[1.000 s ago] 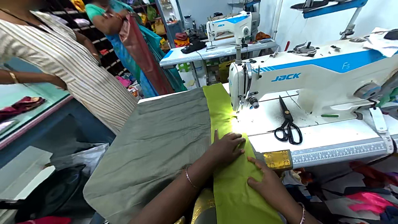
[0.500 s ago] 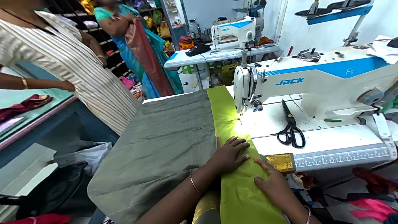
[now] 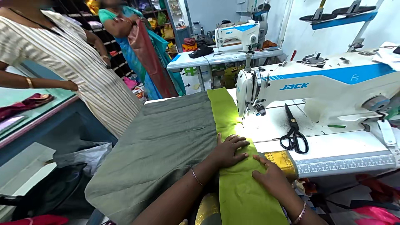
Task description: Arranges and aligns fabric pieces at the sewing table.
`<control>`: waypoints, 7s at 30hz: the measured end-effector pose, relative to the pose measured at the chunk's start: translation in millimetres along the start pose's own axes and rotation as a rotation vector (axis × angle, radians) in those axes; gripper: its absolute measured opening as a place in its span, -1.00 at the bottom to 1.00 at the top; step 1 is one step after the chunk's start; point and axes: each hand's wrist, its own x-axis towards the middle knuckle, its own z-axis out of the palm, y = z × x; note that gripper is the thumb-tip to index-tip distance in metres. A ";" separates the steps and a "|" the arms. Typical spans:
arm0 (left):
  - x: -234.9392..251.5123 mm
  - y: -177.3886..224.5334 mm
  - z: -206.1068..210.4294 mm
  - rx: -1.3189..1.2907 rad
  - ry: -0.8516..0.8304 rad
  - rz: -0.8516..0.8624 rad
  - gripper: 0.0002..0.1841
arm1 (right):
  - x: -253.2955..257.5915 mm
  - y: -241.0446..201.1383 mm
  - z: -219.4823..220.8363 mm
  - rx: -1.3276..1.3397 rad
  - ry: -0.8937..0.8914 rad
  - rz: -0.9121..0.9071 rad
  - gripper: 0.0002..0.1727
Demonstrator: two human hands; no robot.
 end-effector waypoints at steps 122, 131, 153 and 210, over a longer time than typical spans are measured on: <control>53.6 -62.9 -18.3 -0.066 0.113 -0.255 -0.60 | 41.5 4.3 -67.7 -0.613 0.545 0.172 -0.53; 30.3 -46.7 -18.3 -0.074 0.139 -0.390 -0.52 | 29.0 12.5 -94.3 -0.346 0.402 0.242 -0.60; 17.4 -34.5 -20.2 -0.076 0.156 -0.471 -0.52 | 1.7 -9.2 14.0 0.870 -0.108 0.138 -0.49; -81.6 -25.2 -54.9 -0.258 0.215 -0.352 -0.59 | 28.7 -26.0 40.6 -0.477 -0.112 -0.329 -0.46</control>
